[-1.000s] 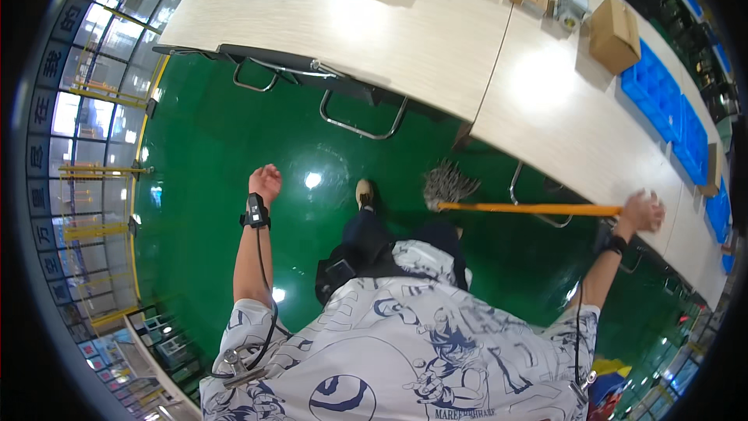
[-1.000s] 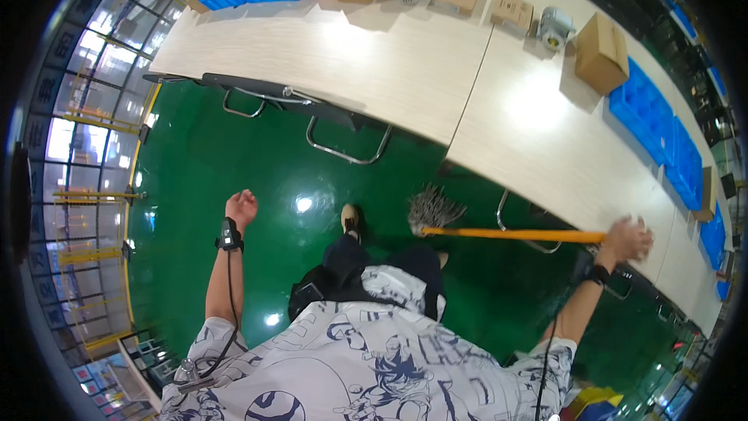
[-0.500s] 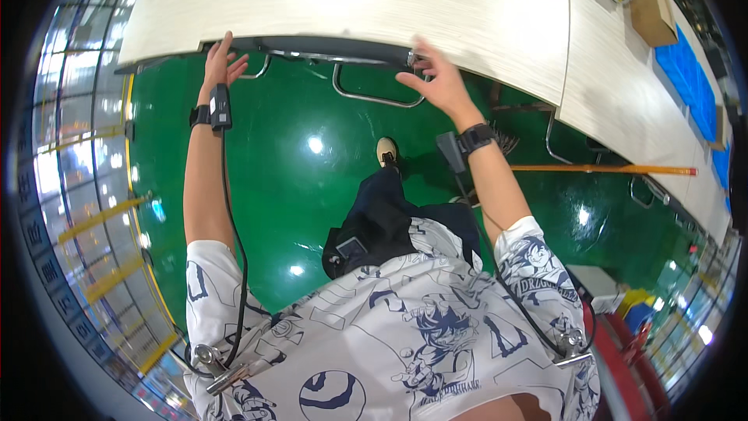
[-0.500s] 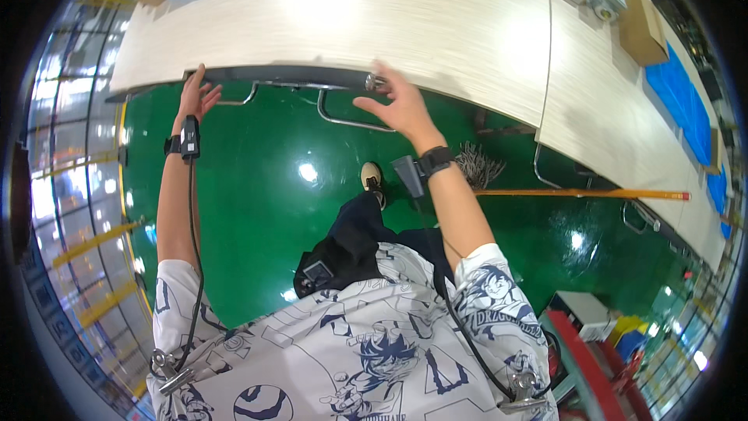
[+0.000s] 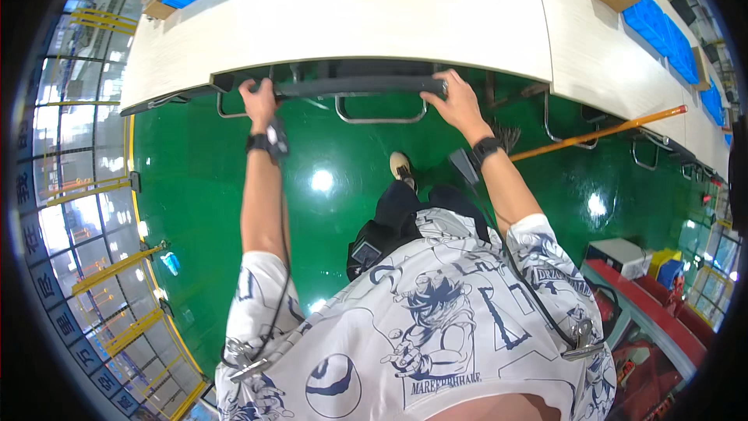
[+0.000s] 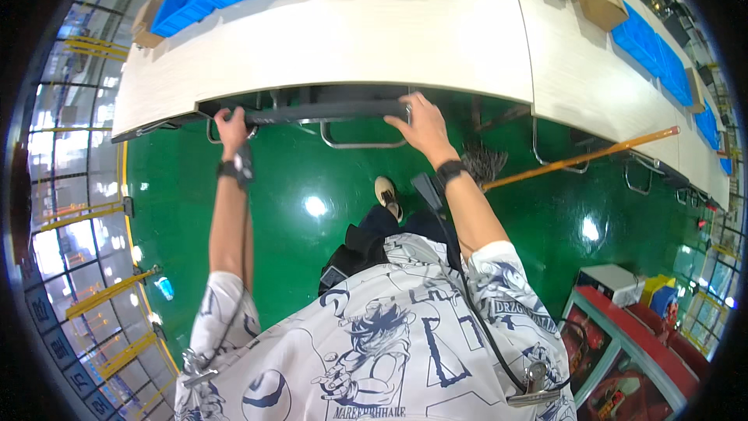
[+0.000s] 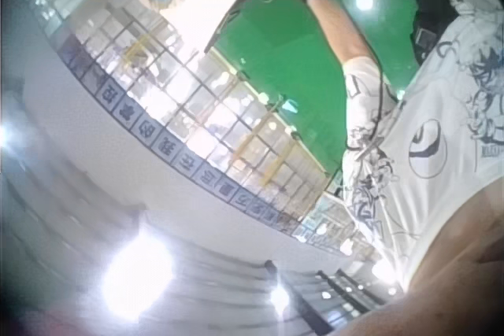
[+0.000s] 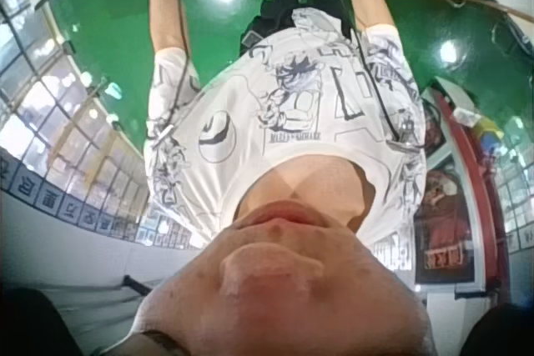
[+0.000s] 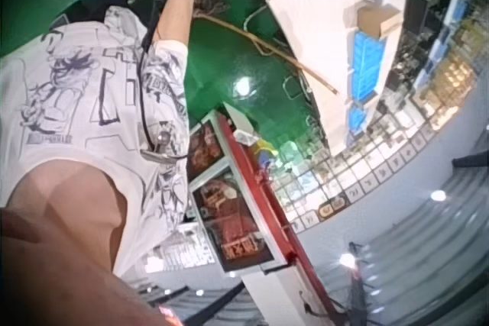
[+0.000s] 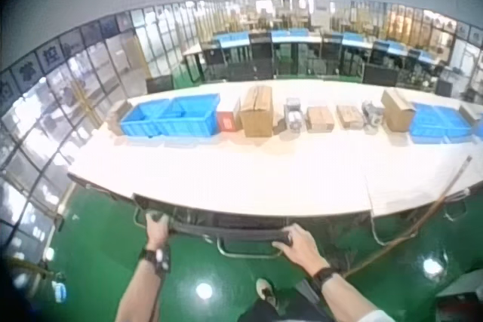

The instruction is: The person mops a green floor using a string mop with a yellow handle. They repeatedly move black chairs out of the way to reach the floor underneath, then return the chairs after cleaning each section. The person continues mopping around the room, navigating around furniture and storage bins.

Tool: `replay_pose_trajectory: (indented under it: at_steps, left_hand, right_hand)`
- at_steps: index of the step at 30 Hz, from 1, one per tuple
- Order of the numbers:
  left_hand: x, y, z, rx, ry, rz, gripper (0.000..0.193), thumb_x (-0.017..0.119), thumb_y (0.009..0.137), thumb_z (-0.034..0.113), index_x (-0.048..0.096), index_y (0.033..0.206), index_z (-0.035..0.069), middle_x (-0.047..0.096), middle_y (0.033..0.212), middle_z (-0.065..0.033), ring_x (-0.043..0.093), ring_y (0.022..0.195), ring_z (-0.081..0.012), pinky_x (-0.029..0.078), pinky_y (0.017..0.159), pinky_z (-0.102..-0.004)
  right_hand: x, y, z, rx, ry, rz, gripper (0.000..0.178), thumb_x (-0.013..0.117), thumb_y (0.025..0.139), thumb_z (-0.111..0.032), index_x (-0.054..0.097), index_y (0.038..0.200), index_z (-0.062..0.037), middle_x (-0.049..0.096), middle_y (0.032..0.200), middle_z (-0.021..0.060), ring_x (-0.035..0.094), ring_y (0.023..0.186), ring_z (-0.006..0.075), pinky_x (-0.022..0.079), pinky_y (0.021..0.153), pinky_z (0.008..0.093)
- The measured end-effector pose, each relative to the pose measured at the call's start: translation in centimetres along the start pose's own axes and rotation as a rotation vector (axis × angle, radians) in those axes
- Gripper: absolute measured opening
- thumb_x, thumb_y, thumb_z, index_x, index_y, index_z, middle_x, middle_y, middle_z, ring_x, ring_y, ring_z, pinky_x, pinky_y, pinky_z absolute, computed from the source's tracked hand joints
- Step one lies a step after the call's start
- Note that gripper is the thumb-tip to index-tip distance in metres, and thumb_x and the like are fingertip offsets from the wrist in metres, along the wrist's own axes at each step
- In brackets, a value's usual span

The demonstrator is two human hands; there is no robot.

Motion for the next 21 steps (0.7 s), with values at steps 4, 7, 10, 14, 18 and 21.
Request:
replay_pose_trajectory:
  at_steps: [4,7,10,14,18,21]
  left_hand:
    - [-4.5,-10.2,-0.8,0.087,0.035,0.203,0.052,0.068,0.074,0.031,0.046,0.117,0.011,0.060,0.097,-0.0170,0.064,0.073,-0.0266,0.055,0.051,-0.0377]
    - [-6.6,-16.7,-4.1,-0.129,-0.080,0.235,0.048,0.067,0.076,0.028,0.045,0.116,0.012,0.058,0.097,-0.0161,0.063,0.072,-0.0261,0.055,0.050,-0.0382]
    - [-8.8,-23.4,-6.3,-0.234,-0.090,0.287,0.046,0.067,0.076,0.024,0.044,0.115,0.012,0.057,0.100,-0.0163,0.062,0.074,-0.0249,0.057,0.049,-0.0380]
    - [-12.6,-30.7,-8.7,-0.316,-0.174,0.332,0.044,0.066,0.077,0.019,0.045,0.114,0.010,0.056,0.099,-0.0156,0.063,0.076,-0.0250,0.059,0.050,-0.0371]
    - [-16.8,-35.8,-11.2,-0.261,-0.270,0.376,0.042,0.066,0.077,0.013,0.045,0.113,0.008,0.054,0.105,-0.0165,0.063,0.077,-0.0243,0.060,0.050,-0.0364]
    - [-19.3,-38.3,-14.2,-0.322,-0.443,0.393,0.041,0.067,0.077,0.010,0.045,0.112,0.007,0.052,0.105,-0.0159,0.063,0.076,-0.0245,0.060,0.050,-0.0361]
  right_hand:
    - [-2.2,-4.4,0.6,-0.088,0.078,-0.095,0.043,0.076,0.074,-0.036,0.061,0.100,-0.0054,0.061,0.092,0.0124,0.060,0.080,0.0345,0.048,0.071,0.0417]
    - [-4.2,-7.0,-0.3,-0.228,0.140,-0.054,0.041,0.078,0.072,-0.033,0.063,0.097,-0.0049,0.061,0.092,0.0126,0.060,0.078,0.0342,0.049,0.069,0.0405]
    - [-4.6,-8.7,0.0,-0.120,0.220,-0.131,0.038,0.079,0.070,-0.032,0.064,0.091,-0.0035,0.061,0.086,0.0128,0.060,0.076,0.0339,0.049,0.066,0.0387]
    - [-4.0,-11.5,-2.6,-0.193,0.056,-0.278,0.048,0.084,0.062,-0.038,0.064,0.087,-0.0028,0.065,0.080,0.0145,0.064,0.076,0.0352,0.050,0.067,0.0395]
    - [-2.3,-16.0,-4.3,-0.015,0.036,-0.449,0.046,0.084,0.062,-0.040,0.066,0.084,-0.0044,0.069,0.081,0.0156,0.066,0.078,0.0352,0.052,0.070,0.0390]
    - [-2.1,-18.5,-7.4,-0.127,-0.105,-0.383,0.044,0.084,0.062,-0.040,0.068,0.085,-0.0070,0.070,0.083,0.0138,0.067,0.081,0.0331,0.052,0.072,0.0391]
Point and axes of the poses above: each hand's wrist, its own y-axis towards the middle knuckle, its own x-axis out of the palm, z = x × y, the point moved 9 cm from there along y, towards the middle knuckle
